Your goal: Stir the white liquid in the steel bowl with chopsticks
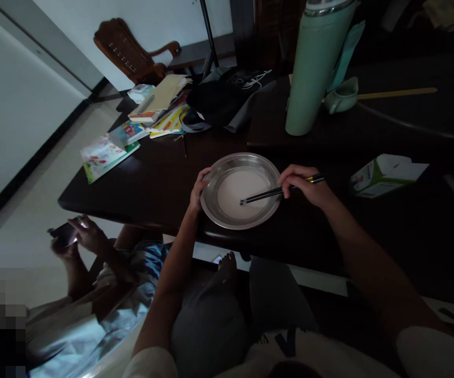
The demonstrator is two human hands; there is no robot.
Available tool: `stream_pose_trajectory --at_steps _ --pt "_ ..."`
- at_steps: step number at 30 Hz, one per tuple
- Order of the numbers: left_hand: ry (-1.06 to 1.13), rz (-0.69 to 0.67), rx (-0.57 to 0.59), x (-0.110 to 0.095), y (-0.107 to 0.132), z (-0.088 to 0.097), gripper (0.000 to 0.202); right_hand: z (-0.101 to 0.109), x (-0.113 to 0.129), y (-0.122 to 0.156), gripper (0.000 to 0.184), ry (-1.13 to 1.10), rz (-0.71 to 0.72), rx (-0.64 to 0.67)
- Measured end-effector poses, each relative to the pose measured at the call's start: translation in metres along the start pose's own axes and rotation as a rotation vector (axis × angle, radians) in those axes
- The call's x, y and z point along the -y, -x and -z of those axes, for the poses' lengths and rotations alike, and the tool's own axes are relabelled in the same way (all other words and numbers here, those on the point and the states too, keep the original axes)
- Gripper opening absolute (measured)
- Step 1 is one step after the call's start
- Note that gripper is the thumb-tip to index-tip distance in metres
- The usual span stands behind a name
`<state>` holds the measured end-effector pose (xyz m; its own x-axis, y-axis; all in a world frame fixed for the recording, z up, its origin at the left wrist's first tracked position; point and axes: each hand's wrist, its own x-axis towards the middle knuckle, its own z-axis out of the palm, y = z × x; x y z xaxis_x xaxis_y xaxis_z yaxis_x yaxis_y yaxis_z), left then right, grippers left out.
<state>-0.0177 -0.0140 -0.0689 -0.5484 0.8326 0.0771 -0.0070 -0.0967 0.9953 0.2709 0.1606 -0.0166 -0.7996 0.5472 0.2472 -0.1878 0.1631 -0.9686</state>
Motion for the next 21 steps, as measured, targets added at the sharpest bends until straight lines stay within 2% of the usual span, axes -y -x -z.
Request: stream_pose_trajectory --at_steps 3,9,14,16,21 --pt "-0.008 0.007 0.008 0.000 0.000 0.000 0.040 -0.007 0.002 0.000 0.015 0.050 -0.017 0.076" --pt "-0.016 -0.013 0.012 0.002 -0.001 0.001 0.040 0.005 0.001 -0.002 0.019 0.054 0.022 -0.090" --pt "-0.026 -0.013 0.024 0.002 -0.001 0.001 0.041 -0.003 0.001 -0.001 0.016 0.027 -0.018 0.053" --pt "-0.008 0.004 0.014 0.002 0.000 0.001 0.041 -0.006 0.002 -0.001 0.015 0.052 -0.016 0.072" --pt "-0.004 0.009 0.002 0.002 -0.001 0.000 0.038 0.005 0.001 -0.001 0.016 0.064 0.013 -0.089"
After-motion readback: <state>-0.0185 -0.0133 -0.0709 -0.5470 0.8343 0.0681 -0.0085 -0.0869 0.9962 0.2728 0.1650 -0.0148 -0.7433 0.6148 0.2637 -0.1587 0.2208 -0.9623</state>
